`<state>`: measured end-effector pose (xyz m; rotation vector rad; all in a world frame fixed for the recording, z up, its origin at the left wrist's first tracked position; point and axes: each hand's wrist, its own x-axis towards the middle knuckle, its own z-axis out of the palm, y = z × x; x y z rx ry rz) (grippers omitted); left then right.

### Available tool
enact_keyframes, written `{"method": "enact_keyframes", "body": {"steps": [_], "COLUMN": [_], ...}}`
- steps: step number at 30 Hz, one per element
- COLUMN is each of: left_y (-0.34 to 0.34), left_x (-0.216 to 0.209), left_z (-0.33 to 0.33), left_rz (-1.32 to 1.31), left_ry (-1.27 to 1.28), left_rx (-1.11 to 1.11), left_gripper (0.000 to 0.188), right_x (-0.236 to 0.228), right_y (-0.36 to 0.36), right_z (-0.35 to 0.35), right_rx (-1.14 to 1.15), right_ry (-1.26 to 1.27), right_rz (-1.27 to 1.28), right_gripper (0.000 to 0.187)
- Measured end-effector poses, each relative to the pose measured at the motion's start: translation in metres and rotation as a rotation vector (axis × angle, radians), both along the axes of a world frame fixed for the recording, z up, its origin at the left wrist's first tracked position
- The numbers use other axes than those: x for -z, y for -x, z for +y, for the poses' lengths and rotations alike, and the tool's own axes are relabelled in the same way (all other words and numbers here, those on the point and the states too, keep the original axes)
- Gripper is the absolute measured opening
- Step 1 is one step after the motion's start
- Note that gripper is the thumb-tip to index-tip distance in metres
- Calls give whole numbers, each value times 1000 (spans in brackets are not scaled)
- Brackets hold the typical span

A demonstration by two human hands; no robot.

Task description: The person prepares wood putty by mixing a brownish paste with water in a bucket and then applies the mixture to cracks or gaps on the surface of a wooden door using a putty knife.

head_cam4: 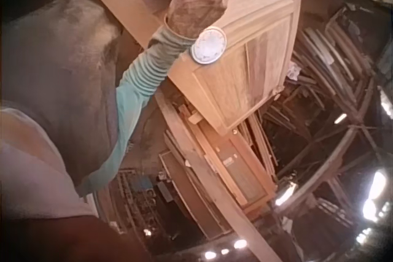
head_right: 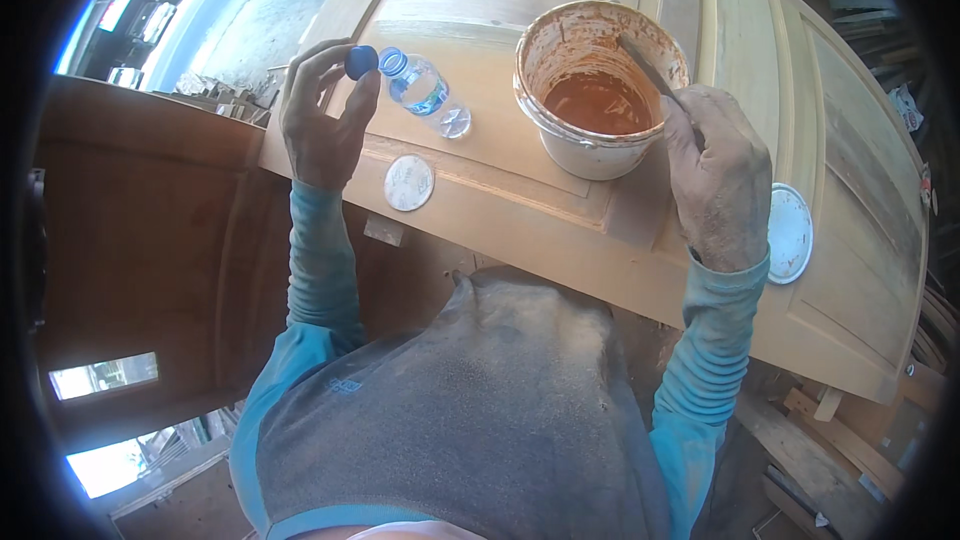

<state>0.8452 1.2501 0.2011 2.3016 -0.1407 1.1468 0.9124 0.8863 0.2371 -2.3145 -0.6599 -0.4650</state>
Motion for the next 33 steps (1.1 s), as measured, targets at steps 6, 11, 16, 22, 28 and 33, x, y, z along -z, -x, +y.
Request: {"method": "enact_keyframes", "body": {"steps": [6, 11, 16, 22, 28, 33], "left_y": [-11, -19, -27, -31, -42, -52], "left_x": [2, 8, 13, 30, 60, 85], "left_z": [19, 31, 35, 36, 30, 15], "left_rz": [197, 304, 313, 223, 71, -26], "left_ry": [32, 94, 120, 227, 361, 656], "left_rx": [65, 149, 200, 265, 312, 451], "left_gripper": [24, 30, 36, 42, 38, 35], "right_x": [1, 2, 3, 2, 7, 11], "right_y": [-2, 5, 10, 14, 15, 13], "right_z": [31, 44, 50, 48, 48, 51], "right_rx": [35, 72, 96, 146, 176, 190], "right_ry": [21, 4, 6, 4, 17, 20], "right_rz": [20, 69, 65, 106, 128, 121], "right_gripper": [18, 19, 19, 20, 21, 22]}}
